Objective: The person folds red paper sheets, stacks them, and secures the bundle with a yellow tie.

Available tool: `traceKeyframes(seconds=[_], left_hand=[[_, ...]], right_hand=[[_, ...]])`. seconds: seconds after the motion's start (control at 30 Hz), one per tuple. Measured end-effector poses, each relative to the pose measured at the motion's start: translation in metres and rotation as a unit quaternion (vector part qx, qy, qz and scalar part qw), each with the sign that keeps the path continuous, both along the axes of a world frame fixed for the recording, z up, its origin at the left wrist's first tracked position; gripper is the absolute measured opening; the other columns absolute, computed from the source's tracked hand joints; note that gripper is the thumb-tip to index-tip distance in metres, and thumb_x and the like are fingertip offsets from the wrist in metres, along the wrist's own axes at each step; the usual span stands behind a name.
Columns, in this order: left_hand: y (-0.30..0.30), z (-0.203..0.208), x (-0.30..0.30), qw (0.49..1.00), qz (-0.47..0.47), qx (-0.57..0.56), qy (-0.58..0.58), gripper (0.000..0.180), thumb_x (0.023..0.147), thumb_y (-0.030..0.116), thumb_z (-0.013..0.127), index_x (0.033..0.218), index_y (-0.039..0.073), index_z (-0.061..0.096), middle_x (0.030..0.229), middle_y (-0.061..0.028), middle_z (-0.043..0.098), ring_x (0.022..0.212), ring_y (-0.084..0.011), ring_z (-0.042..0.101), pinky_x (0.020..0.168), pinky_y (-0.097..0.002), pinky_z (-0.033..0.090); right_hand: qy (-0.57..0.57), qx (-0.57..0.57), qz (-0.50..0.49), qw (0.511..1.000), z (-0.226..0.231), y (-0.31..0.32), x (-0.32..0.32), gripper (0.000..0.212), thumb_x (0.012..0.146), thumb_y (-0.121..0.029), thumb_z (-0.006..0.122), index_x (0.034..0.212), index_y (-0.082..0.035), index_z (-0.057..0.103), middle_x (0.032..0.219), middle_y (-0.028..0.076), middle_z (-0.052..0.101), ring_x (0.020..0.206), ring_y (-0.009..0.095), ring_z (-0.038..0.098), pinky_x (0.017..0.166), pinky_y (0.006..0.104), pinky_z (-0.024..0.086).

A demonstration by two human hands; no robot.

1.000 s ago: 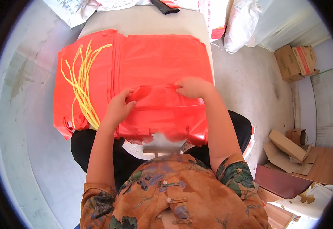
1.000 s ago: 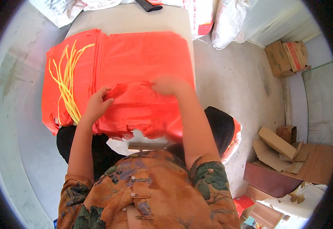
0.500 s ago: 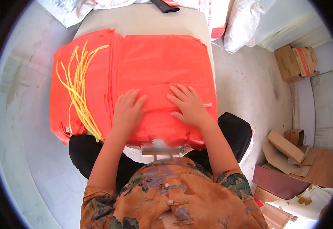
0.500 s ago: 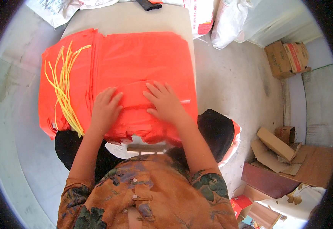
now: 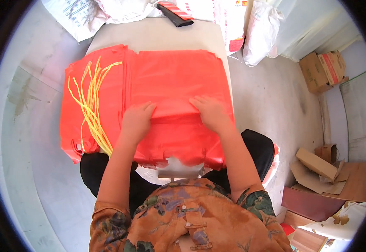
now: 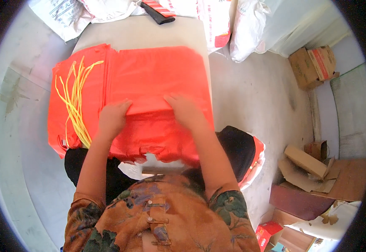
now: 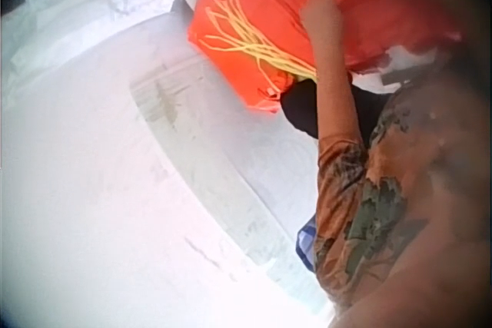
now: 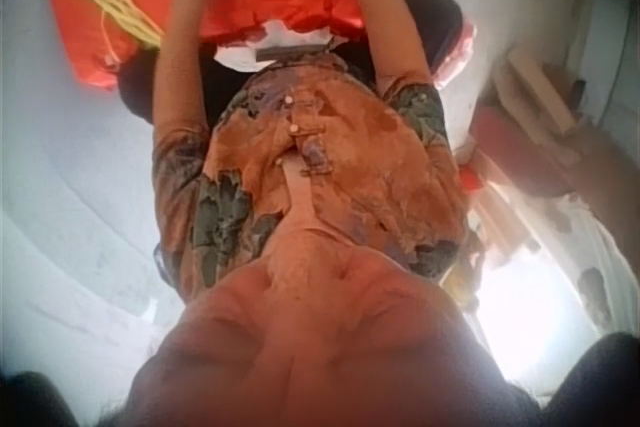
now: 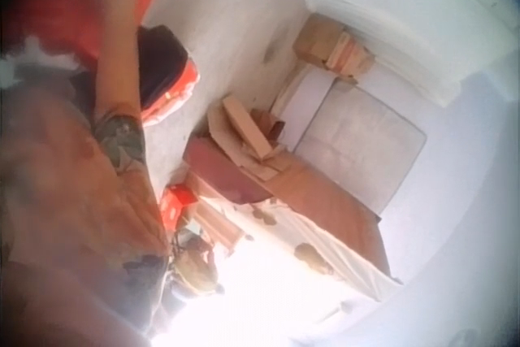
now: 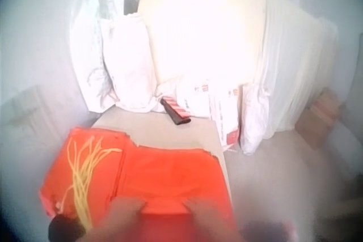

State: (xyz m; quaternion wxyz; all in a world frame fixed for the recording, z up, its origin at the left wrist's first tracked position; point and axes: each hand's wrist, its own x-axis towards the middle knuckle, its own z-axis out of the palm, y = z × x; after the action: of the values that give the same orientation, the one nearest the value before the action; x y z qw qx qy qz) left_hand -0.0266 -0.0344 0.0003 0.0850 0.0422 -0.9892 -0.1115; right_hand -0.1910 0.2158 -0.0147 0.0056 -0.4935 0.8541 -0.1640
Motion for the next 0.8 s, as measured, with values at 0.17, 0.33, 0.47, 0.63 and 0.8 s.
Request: traceKeyframes(seconds=[0.17, 0.33, 0.47, 0.63, 0.8], left_hand=[[0.003, 0.049, 0.009, 0.988, -0.004, -0.079, 0.135, 0.037, 0.086, 0.007, 0.056, 0.121, 0.008, 0.068, 0.122, -0.0111, 0.071, 0.109, -0.0293, 0.067, 0.093, -0.0443, 0.051], [0.033, 0.041, 0.060, 0.999, -0.037, -0.013, -0.018, 0.030, 0.083, 0.008, 0.060, 0.111, 0.008, 0.071, 0.103, -0.0151, 0.072, 0.094, -0.0352, 0.069, 0.083, -0.0461, 0.054], [0.034, 0.051, 0.068, 0.981, -0.021, 0.095, -0.167, 0.027, 0.083, 0.014, 0.066, 0.108, 0.006, 0.072, 0.088, -0.0216, 0.069, 0.086, -0.0387, 0.068, 0.078, -0.0477, 0.055], [-0.019, 0.049, 0.048, 0.962, 0.049, 0.202, -0.178, 0.029, 0.082, 0.022, 0.076, 0.105, 0.004, 0.072, 0.092, -0.0219, 0.071, 0.091, -0.0382, 0.069, 0.079, -0.0455, 0.055], [-0.045, 0.000, 0.026, 0.950, 0.160, 0.266, -0.036, 0.041, 0.083, 0.018, 0.076, 0.119, 0.001, 0.068, 0.113, -0.0176, 0.071, 0.104, -0.0356, 0.067, 0.090, -0.0422, 0.054]], right_hand=[[0.071, -0.041, -0.018, 0.996, 0.073, -0.002, 0.018, 0.048, 0.085, -0.001, 0.058, 0.131, -0.011, 0.066, 0.131, 0.012, 0.067, 0.121, 0.033, 0.062, 0.099, 0.0438, 0.051], [0.015, 0.071, 0.038, 0.997, 0.056, 0.038, 0.057, 0.046, 0.085, -0.003, 0.057, 0.129, -0.015, 0.067, 0.116, 0.012, 0.072, 0.107, 0.033, 0.067, 0.092, 0.0431, 0.053], [-0.125, 0.125, 0.017, 0.984, 0.058, 0.049, 0.056, 0.028, 0.086, -0.009, 0.060, 0.111, -0.012, 0.070, 0.097, 0.016, 0.072, 0.093, 0.038, 0.068, 0.080, 0.0471, 0.054], [-0.075, 0.096, 0.019, 0.992, 0.073, 0.026, 0.008, 0.009, 0.087, -0.012, 0.062, 0.093, -0.006, 0.064, 0.088, 0.019, 0.069, 0.086, 0.041, 0.065, 0.074, 0.0506, 0.052], [-0.060, 0.022, -0.063, 0.996, 0.039, -0.007, -0.033, 0.028, 0.088, -0.024, 0.068, 0.110, -0.007, 0.068, 0.109, 0.015, 0.071, 0.106, 0.036, 0.064, 0.090, 0.0469, 0.051]])
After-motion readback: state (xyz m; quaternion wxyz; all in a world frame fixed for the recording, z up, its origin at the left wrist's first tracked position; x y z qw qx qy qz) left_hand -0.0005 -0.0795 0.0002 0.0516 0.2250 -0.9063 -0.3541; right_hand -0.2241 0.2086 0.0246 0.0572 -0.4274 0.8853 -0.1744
